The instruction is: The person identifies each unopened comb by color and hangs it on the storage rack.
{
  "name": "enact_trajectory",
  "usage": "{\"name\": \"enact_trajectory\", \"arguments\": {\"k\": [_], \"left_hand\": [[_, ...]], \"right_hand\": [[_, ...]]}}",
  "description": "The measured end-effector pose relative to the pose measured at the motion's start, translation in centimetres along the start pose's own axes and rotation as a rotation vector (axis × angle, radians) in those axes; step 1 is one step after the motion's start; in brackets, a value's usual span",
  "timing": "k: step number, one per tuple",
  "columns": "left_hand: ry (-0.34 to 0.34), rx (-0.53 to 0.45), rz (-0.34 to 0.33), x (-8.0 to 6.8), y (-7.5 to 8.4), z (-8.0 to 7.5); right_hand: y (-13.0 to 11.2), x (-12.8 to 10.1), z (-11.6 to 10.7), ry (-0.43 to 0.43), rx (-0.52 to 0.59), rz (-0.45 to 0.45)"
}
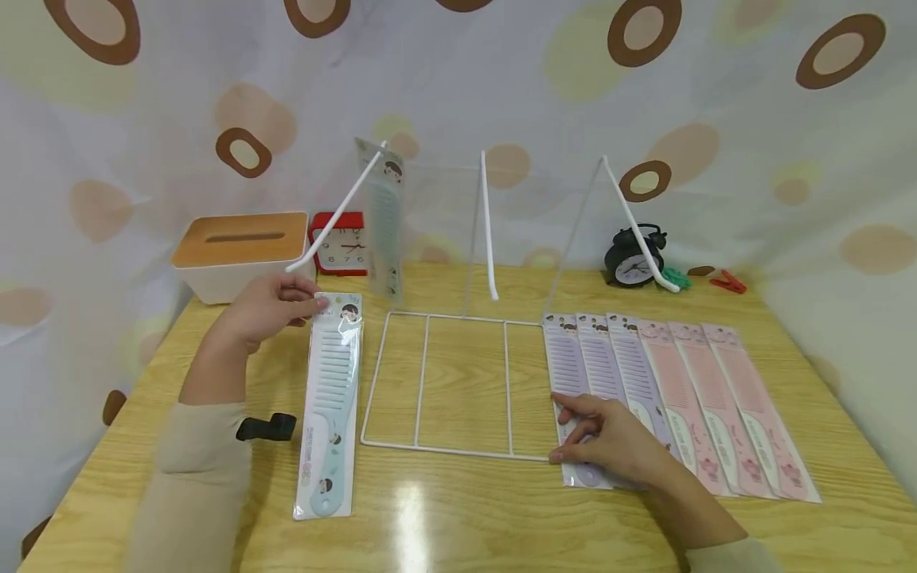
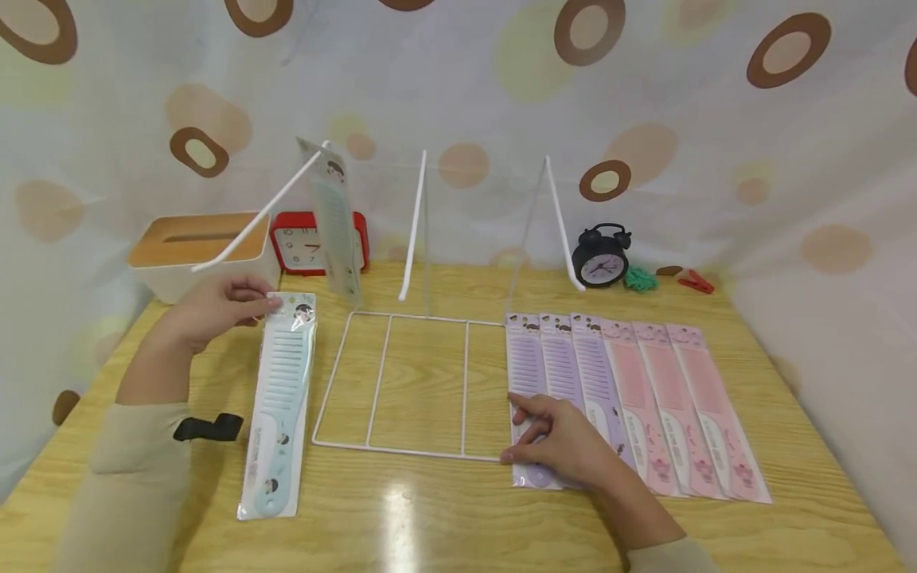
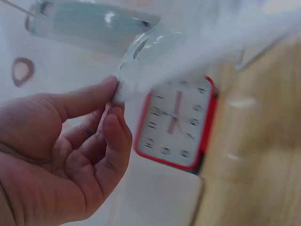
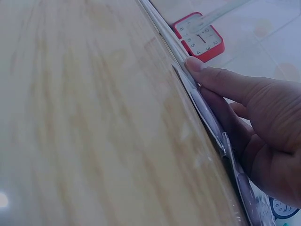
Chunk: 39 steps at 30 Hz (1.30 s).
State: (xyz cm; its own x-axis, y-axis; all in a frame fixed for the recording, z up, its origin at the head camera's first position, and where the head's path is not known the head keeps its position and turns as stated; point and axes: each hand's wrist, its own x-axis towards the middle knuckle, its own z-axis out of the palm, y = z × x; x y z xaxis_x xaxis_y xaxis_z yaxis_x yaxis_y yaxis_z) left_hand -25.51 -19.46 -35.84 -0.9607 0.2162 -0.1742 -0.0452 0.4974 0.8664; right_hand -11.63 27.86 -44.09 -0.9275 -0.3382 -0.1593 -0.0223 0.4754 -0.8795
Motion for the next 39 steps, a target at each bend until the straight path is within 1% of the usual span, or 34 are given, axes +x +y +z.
{"name": "enact_trajectory", "arguments": {"k": [2, 6, 12, 14, 15, 17, 19, 20, 22, 24, 29, 31, 35, 39], "left_hand": [[-0.012, -0.017, 0.047, -1.2, 1.2, -0.4], [-0.030, -0.113, 0.174, -3.5, 3.1, -0.6], [-0.017, -0.281, 0.430, -7.3, 5.3, -0.9], [-0.019, -0.356, 0.521, -8.6, 6.0, -0.9], [-0.023, -0.397, 0.568, -9.1, 6.3, -0.9], [-0.016, -0.445, 0.656, -10.0, 7.0, -0.9], [-0.014, -0.507, 0.736, -10.6, 7.6, -0.8], [-0.008, -0.525, 0.765, -10.9, 7.9, -0.7], [0.013, -0.536, 0.800, -11.3, 8.4, -0.6], [0.024, -0.574, 0.825, -11.3, 8.7, -0.5], [-0.008, -0.688, 0.842, -10.8, 8.9, -0.6], [-0.011, -0.702, 0.831, -10.6, 8.9, -0.6], [0.060, -0.650, 0.776, -10.1, 8.6, -0.4], [0.078, -0.654, 0.755, -9.0, 8.4, 0.0]], "right_hand": [[0.0, 0.0, -0.1, 0.000, -0.006, -0.004], [-0.1, 0.0, -0.1, -0.005, 0.000, -0.001], [-0.1, 0.0, 0.0, -0.009, 0.013, 0.014], [-0.2, -0.1, 0.0, -0.014, 0.016, 0.017], [-0.2, -0.1, 0.0, -0.015, 0.018, 0.018], [-0.3, -0.1, 0.0, -0.016, 0.021, 0.021], [-0.3, -0.1, 0.0, -0.015, 0.016, 0.024], [-0.3, -0.1, 0.0, -0.014, 0.016, 0.025], [-0.4, -0.1, 0.0, -0.011, 0.011, 0.027], [-0.4, -0.1, -0.1, -0.008, 0.008, 0.027], [-0.3, -0.1, -0.1, -0.006, 0.006, 0.024], [-0.2, -0.1, -0.1, -0.008, 0.002, 0.023], [-0.2, -0.1, -0.1, -0.007, -0.001, 0.023], [-0.2, 0.0, -0.1, -0.006, -0.005, 0.023]]}}
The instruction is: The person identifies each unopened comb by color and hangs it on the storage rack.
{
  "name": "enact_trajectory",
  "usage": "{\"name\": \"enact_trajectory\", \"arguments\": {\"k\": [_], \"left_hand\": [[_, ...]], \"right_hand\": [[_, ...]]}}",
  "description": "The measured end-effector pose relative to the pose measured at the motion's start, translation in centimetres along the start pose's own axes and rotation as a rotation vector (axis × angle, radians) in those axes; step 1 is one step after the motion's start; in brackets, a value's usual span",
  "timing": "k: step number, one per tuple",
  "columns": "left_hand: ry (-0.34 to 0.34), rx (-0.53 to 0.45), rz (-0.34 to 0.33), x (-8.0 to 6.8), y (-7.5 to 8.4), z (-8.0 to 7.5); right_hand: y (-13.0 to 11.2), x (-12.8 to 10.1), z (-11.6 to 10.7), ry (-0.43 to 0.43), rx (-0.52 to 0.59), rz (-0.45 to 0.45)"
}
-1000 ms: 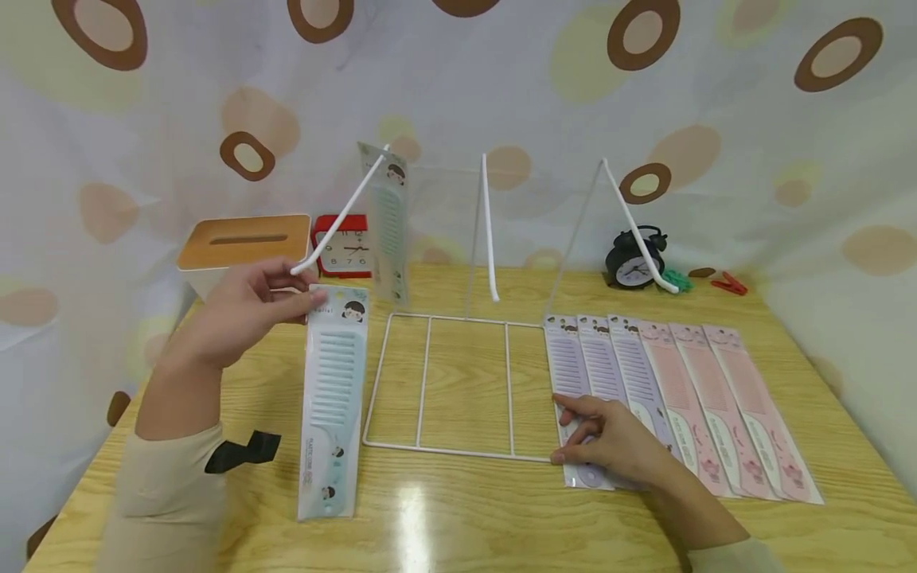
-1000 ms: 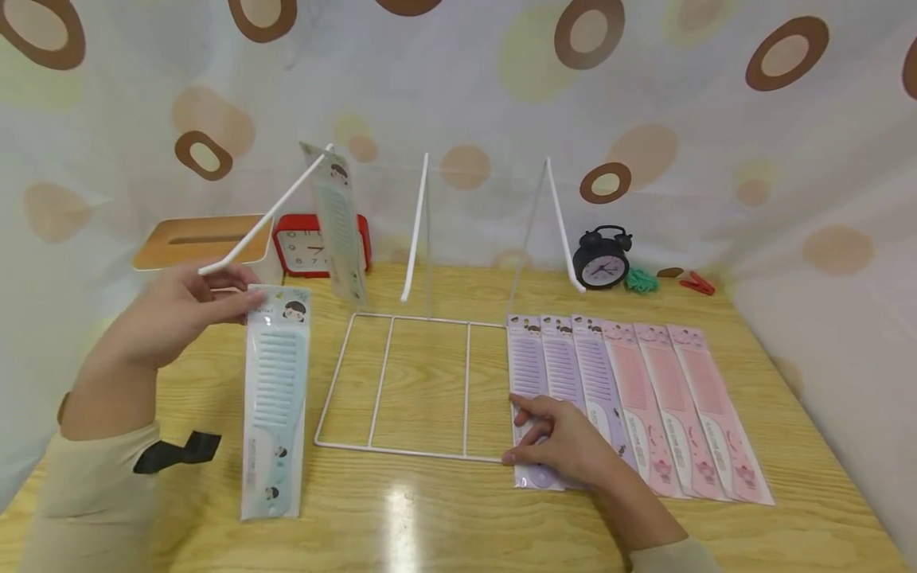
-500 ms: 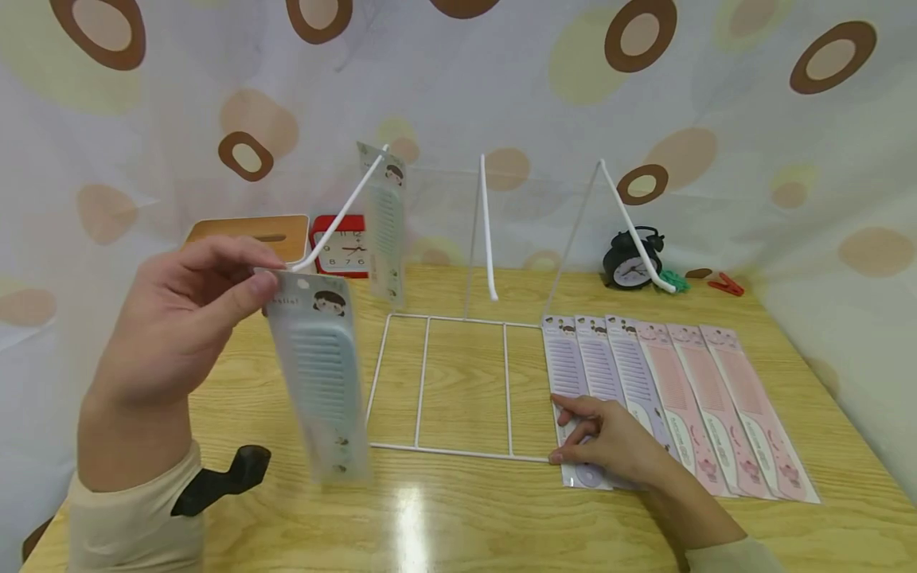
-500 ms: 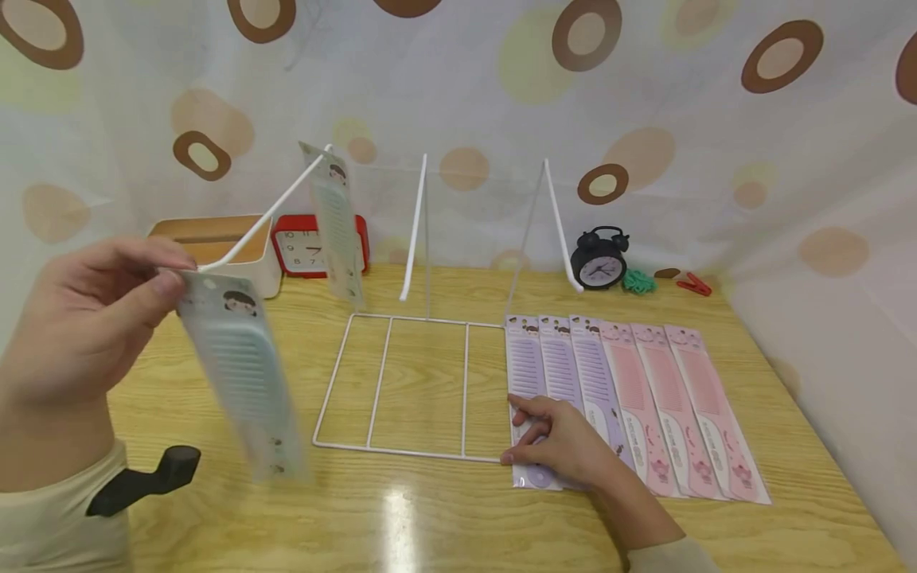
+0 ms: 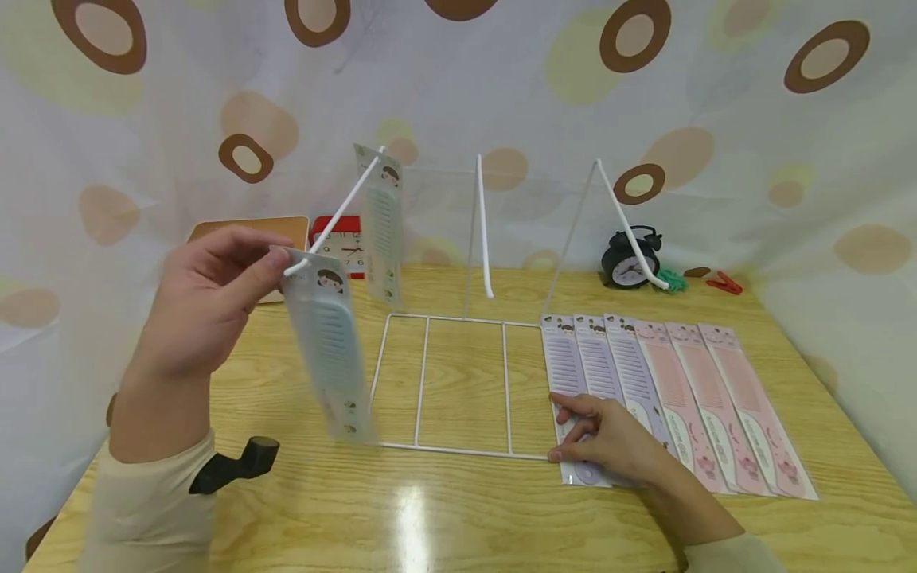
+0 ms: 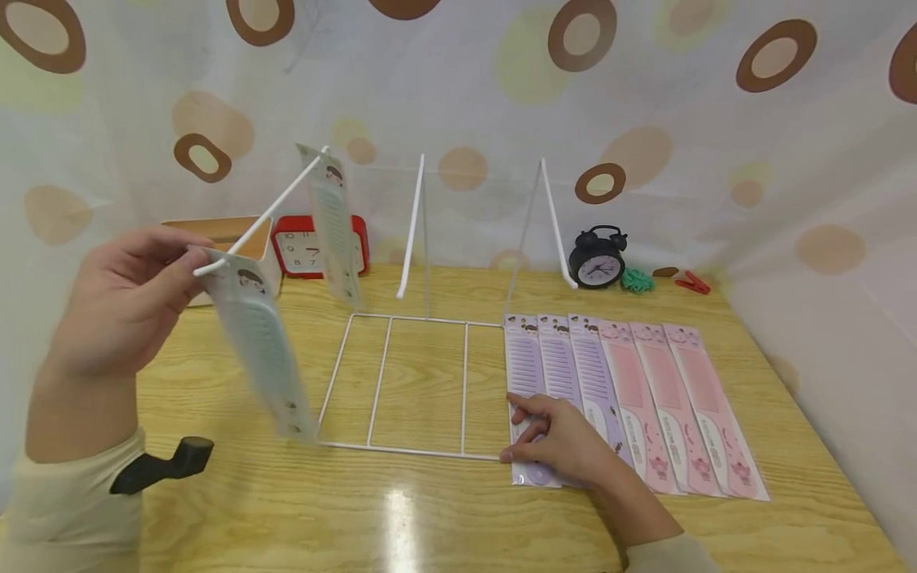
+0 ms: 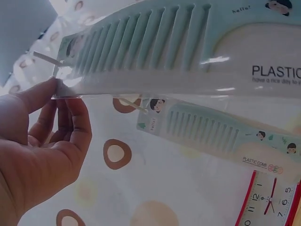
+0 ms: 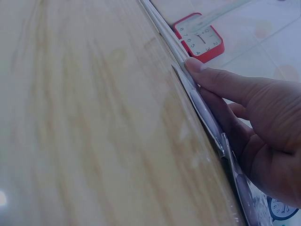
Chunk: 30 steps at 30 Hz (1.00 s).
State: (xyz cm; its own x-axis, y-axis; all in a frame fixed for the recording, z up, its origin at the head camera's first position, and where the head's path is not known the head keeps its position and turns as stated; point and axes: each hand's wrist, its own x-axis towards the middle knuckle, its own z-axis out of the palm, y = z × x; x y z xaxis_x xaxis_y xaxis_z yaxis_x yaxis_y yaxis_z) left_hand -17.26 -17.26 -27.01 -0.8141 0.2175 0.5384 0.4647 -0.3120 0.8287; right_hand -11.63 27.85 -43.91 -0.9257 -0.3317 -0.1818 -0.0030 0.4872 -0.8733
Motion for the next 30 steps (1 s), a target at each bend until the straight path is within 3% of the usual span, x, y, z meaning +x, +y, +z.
{"name": "enact_trajectory", "arguments": {"k": [8, 17, 30], "left_hand": [[0.079, 0.031, -0.095, 2.4, -1.2, 0.5], [0.143, 0.127, -0.130, 4.5, -2.0, 0.9], [0.190, 0.102, -0.122, 6.0, -2.9, 1.3]], "right_hand": [[0.0, 0.0, 0.1, 0.006, -0.018, 0.001], [0.0, 0.0, 0.0, 0.012, -0.044, -0.005], [0.1, 0.0, -0.1, 0.007, -0.076, -0.013]]}}
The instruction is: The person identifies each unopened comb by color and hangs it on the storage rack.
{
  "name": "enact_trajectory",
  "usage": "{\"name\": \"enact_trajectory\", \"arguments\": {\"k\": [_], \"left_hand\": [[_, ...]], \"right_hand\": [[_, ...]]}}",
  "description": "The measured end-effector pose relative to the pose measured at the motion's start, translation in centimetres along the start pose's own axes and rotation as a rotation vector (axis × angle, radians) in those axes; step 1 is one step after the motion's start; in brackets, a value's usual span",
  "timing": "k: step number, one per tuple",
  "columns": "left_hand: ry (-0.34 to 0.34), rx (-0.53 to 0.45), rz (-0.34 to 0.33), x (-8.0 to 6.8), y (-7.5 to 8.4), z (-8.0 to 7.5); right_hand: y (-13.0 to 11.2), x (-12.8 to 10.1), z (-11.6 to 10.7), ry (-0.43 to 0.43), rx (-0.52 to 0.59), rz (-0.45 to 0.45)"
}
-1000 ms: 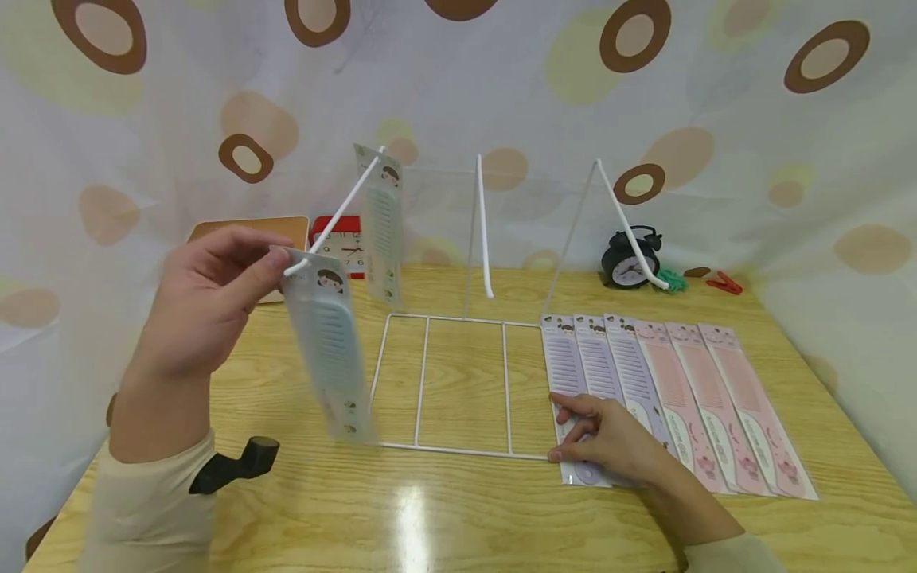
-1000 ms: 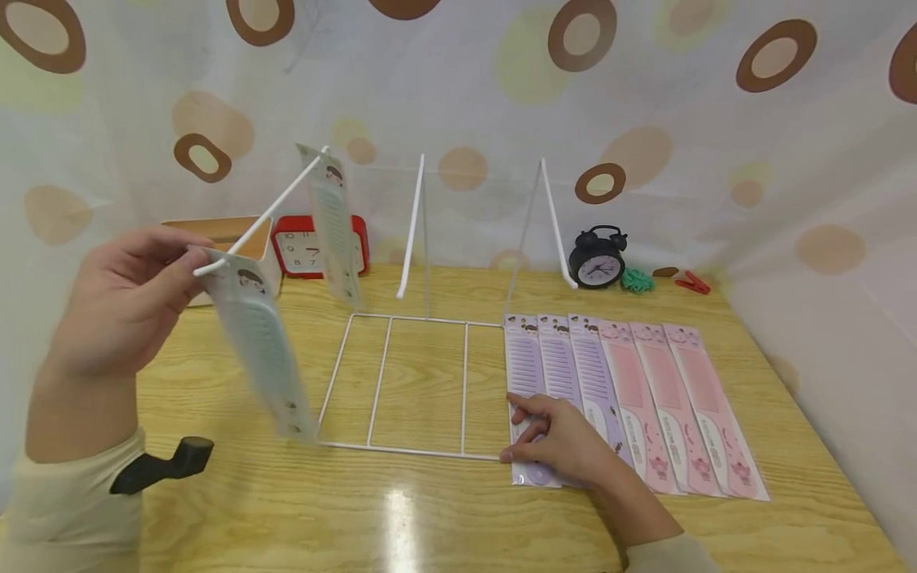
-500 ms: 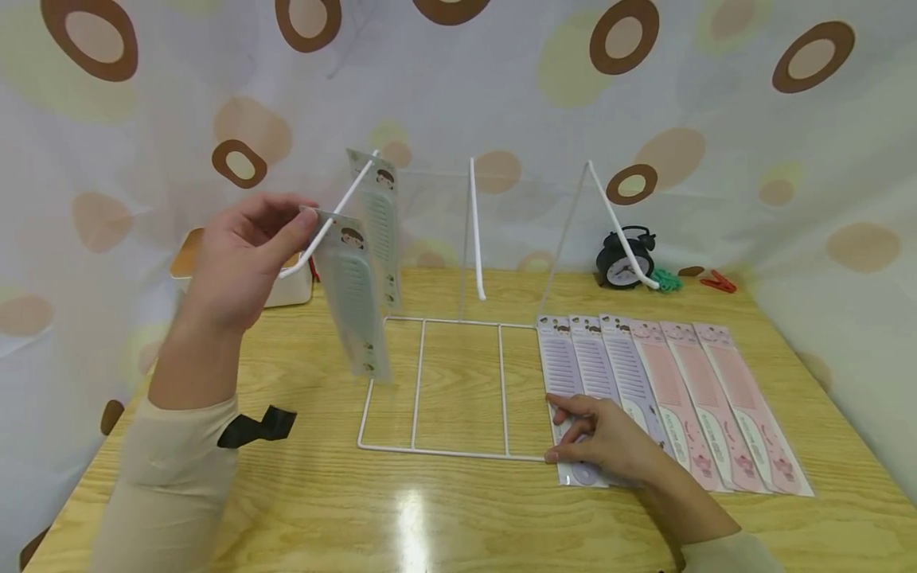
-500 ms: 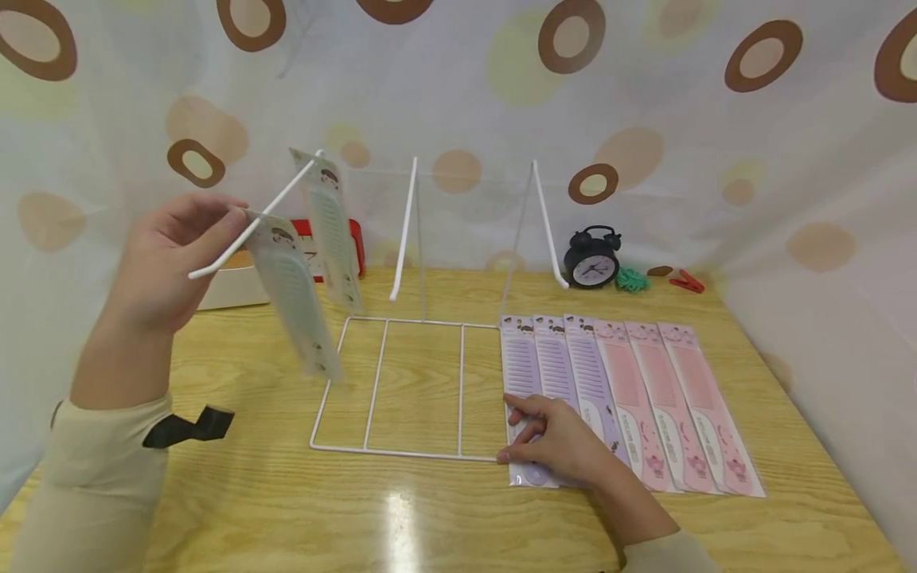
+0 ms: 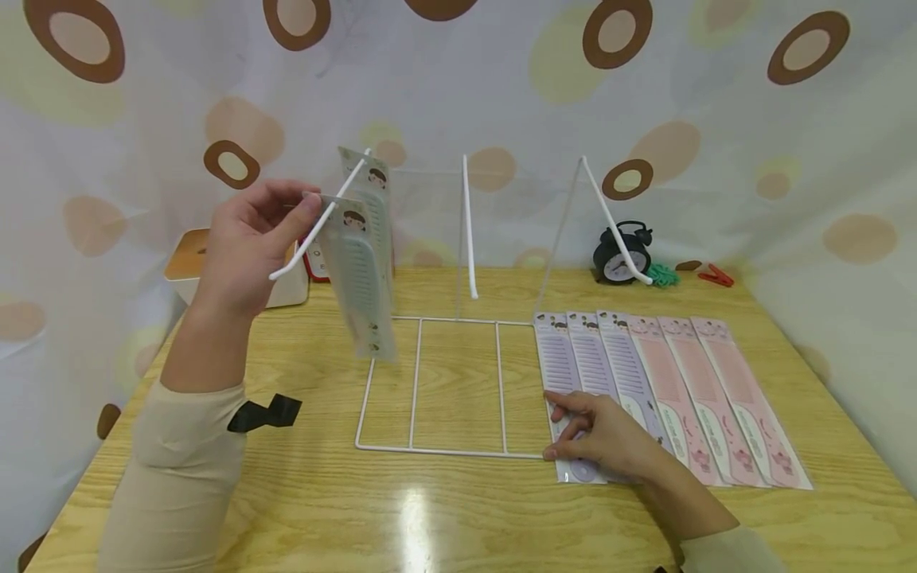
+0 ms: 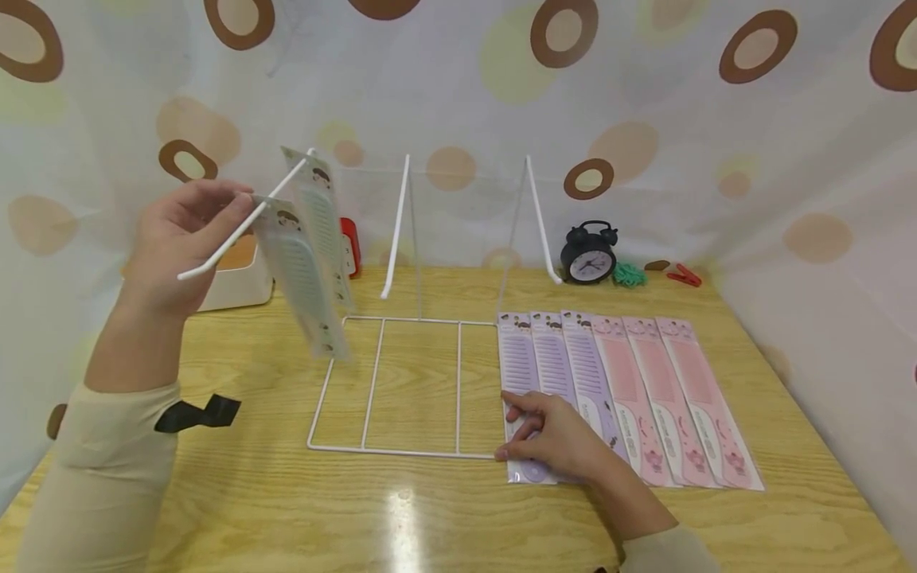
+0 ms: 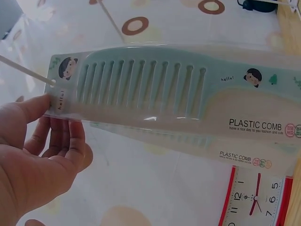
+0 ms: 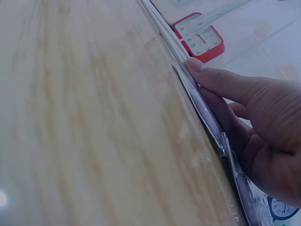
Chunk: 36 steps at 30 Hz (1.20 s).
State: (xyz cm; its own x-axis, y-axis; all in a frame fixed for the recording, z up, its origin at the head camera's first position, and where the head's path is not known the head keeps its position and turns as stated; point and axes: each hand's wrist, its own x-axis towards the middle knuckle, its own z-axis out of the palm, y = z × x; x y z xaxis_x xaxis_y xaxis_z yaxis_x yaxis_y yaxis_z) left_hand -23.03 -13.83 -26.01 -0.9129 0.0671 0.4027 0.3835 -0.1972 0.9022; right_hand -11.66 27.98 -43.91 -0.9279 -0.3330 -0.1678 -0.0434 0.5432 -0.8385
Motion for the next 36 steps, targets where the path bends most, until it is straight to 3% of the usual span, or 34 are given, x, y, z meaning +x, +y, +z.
{"name": "enact_trajectory", "arguments": {"k": [9, 14, 18, 24, 32, 36], "left_hand": [[0.020, 0.003, 0.029, -1.3, 0.1, -1.0], [0.074, 0.094, 0.009, -2.9, -0.1, -1.5], [0.087, 0.148, 0.008, -4.3, -0.4, -2.2], [-0.044, 0.171, -0.068, -6.6, -1.9, -2.7], [-0.239, 0.466, -0.192, -10.0, -5.4, -2.8], [-0.354, 0.482, -0.264, -10.9, -7.3, -2.7]], "right_hand": [[-0.9, 0.3, -0.3, -0.016, 0.013, 0.004], [-1.3, 0.3, -1.2, -0.060, 0.067, 0.030], [-1.7, 0.9, -3.2, -0.030, 0.015, 0.033], [-1.5, 3.3, -6.3, 0.055, -0.094, 0.050], [0.1, 7.3, -8.4, 0.067, -0.190, 0.063], [0.2, 8.3, -9.1, 0.026, -0.268, 0.076]]}}
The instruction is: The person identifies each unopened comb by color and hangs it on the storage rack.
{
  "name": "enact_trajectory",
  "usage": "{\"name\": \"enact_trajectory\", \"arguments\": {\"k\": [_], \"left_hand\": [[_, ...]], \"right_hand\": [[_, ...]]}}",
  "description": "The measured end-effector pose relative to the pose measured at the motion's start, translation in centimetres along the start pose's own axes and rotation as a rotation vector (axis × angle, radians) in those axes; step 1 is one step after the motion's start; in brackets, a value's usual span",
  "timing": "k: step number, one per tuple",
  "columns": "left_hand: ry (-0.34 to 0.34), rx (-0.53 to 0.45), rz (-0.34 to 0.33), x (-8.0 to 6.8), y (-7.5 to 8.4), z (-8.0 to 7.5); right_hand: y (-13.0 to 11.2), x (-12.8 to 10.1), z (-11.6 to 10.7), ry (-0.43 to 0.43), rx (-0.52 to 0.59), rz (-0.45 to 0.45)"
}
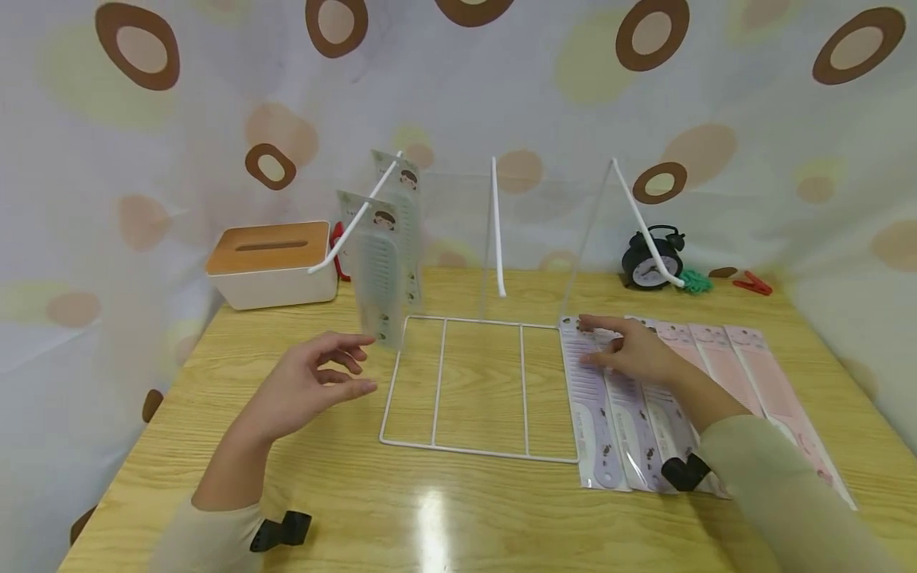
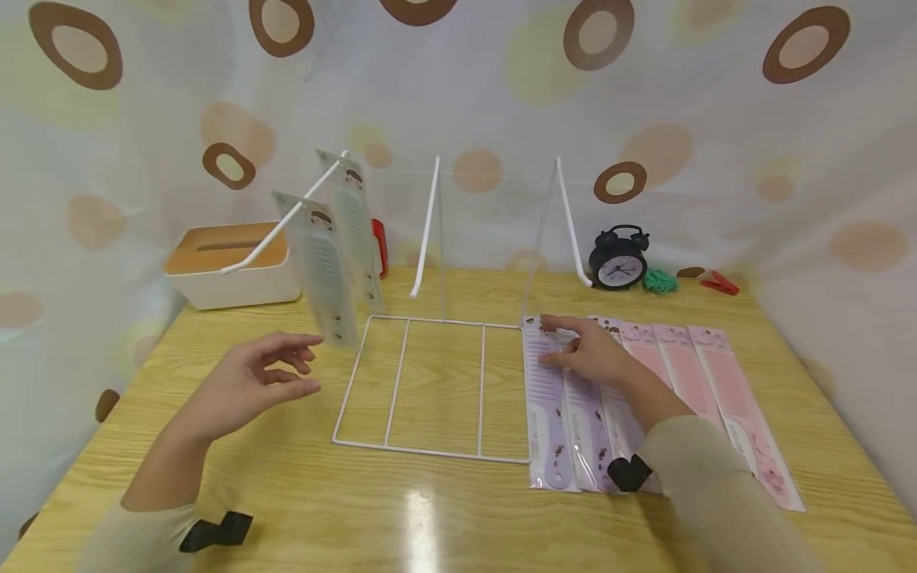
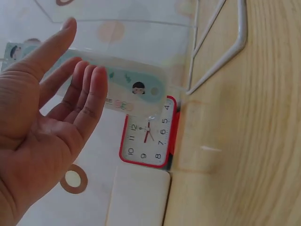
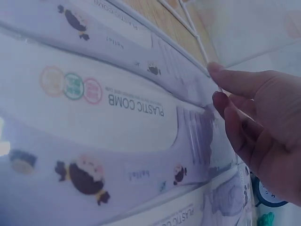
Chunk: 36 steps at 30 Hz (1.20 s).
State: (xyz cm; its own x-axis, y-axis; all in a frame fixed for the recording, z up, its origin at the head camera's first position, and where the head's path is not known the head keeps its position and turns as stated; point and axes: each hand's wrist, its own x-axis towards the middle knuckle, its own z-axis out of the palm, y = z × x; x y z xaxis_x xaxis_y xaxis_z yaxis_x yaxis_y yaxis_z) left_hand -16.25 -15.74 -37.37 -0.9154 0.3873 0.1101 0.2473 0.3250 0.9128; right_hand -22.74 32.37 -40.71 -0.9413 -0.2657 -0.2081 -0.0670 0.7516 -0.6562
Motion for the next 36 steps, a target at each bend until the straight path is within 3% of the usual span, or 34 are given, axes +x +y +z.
{"name": "enact_trajectory", "arguments": {"k": [7, 17, 26, 36], "left_hand": [[-0.169, -0.106, -0.060, 0.2, -2.8, 1.5], [-0.283, -0.140, -0.111, 0.7, -6.3, 3.1], [-0.289, -0.132, -0.191, 0.2, -6.8, 3.5], [-0.289, -0.169, -0.213, 0.6, -6.6, 3.5]], "right_hand": [[0.8, 1.0, -0.4, -0.028, -0.085, 0.018], [1.4, 2.4, -0.8, -0.025, -0.153, 0.002], [1.2, 3.2, -1.0, 0.009, -0.141, -0.043], [1.1, 3.4, -2.0, 0.114, -0.134, 0.054]]}}
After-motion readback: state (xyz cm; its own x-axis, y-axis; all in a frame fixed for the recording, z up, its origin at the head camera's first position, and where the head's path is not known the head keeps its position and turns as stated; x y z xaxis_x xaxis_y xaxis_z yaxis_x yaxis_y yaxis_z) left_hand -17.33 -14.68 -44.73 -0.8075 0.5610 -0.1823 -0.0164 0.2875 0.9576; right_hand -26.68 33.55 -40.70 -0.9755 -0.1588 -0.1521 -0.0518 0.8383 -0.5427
